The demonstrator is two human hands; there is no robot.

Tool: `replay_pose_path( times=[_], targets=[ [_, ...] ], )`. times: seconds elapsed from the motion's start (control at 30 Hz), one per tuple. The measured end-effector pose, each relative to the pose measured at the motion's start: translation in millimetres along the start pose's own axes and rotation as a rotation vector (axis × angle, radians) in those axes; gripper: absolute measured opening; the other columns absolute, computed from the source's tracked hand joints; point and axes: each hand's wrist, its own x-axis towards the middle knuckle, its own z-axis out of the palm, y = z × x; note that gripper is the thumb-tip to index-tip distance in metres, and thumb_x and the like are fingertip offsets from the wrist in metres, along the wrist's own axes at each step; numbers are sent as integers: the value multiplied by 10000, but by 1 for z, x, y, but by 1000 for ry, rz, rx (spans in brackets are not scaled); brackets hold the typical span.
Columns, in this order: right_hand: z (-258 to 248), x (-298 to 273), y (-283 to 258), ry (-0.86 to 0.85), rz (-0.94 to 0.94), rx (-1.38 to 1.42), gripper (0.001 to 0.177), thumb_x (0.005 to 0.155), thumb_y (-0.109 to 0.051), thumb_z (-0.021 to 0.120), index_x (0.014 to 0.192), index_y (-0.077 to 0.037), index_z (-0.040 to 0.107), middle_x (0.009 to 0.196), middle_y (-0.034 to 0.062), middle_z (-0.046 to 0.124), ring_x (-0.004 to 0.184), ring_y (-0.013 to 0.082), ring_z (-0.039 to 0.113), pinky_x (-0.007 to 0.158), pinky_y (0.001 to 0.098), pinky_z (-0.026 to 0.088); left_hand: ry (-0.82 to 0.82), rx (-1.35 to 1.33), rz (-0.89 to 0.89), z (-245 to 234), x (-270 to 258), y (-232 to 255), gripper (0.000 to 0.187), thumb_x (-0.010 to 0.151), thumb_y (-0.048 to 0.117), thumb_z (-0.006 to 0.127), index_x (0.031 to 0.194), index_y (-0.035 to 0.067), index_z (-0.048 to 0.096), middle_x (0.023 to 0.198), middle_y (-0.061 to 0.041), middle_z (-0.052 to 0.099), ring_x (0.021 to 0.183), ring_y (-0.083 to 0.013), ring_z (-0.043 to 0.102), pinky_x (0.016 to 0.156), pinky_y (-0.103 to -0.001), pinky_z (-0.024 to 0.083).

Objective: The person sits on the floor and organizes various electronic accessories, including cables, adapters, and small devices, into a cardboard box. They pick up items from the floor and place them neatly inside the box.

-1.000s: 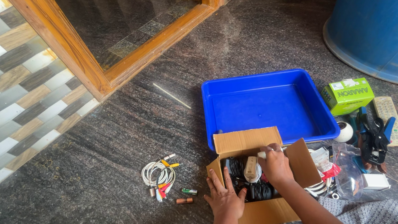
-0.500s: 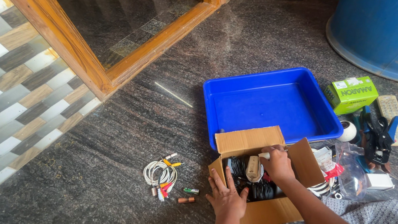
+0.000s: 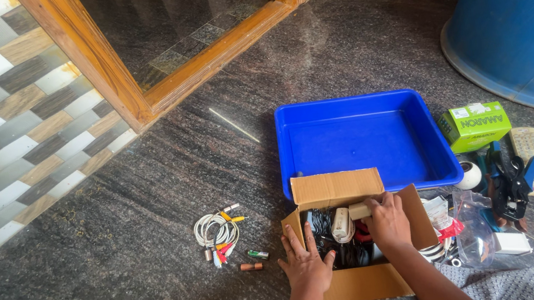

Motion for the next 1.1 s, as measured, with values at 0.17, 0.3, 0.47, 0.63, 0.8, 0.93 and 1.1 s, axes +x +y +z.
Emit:
replay_pose_path(
  times=[0.17, 0.3, 0.47, 0.63, 0.8, 0.93, 1.1],
  targets=[
    [4, 6, 3, -7, -50, -6, 368, 837, -176, 744, 1201, -165, 692, 1254, 102, 605, 1211, 306, 592, 910, 425, 575, 5, -4, 4, 0, 0, 0, 913, 1023, 630, 432, 1628, 338, -186, 1694, -130, -284, 1588, -354, -106, 1246, -631, 191],
    [6, 9, 1, -19, -55, 14, 391, 870, -142, 707, 1256, -127, 644, 1271, 171, 586, 1132, 342, 650, 827, 441, 602, 19, -11, 8, 0, -1, -1, 915, 1021, 621, 442, 1632, 335, -176, 1698, -122, -271, 1589, -350, -93, 1246, -629, 194],
    [3, 15, 3, -25, -78, -50, 273, 888, -161, 695, 1158, -141, 663, 1180, 92, 671, 1118, 294, 676, 873, 433, 593, 10, -8, 5, -1, -1, -1, 906, 1022, 623, 437, 1632, 339, -170, 1699, -123, -264, 1590, -353, -91, 1247, -626, 196],
    [6, 16, 9, 51, -117, -7, 238, 826, -194, 737, 1056, -138, 712, 1091, 60, 717, 1113, 317, 653, 878, 442, 580, 12, 3, 9, -1, -2, -1, 907, 1023, 627, 431, 1632, 335, -174, 1697, -127, -274, 1587, -359, -94, 1243, -628, 203],
    [10, 18, 13, 28, -102, 15, 200, 874, -224, 727, 1046, -122, 720, 1122, 92, 704, 1107, 321, 684, 878, 458, 587, 16, -6, 9, -1, -2, -1, 900, 1025, 623, 436, 1635, 337, -161, 1695, -124, -268, 1588, -356, -91, 1244, -631, 201],
    [14, 20, 15, -17, -90, 24, 181, 876, -181, 701, 1034, -92, 698, 1191, 161, 639, 1030, 377, 706, 822, 472, 603, 4, 1, 2, -1, -1, 0, 902, 1024, 624, 426, 1633, 334, -173, 1692, -129, -288, 1586, -351, -97, 1246, -627, 198],
    [31, 27, 29, -97, -79, 24, 131, 935, -120, 579, 1028, -72, 658, 1238, 178, 622, 959, 425, 712, 849, 501, 588, -6, 17, 0, -2, 1, 0, 896, 1025, 627, 422, 1633, 334, -168, 1694, -130, -279, 1589, -353, -94, 1244, -629, 208]
  ],
)
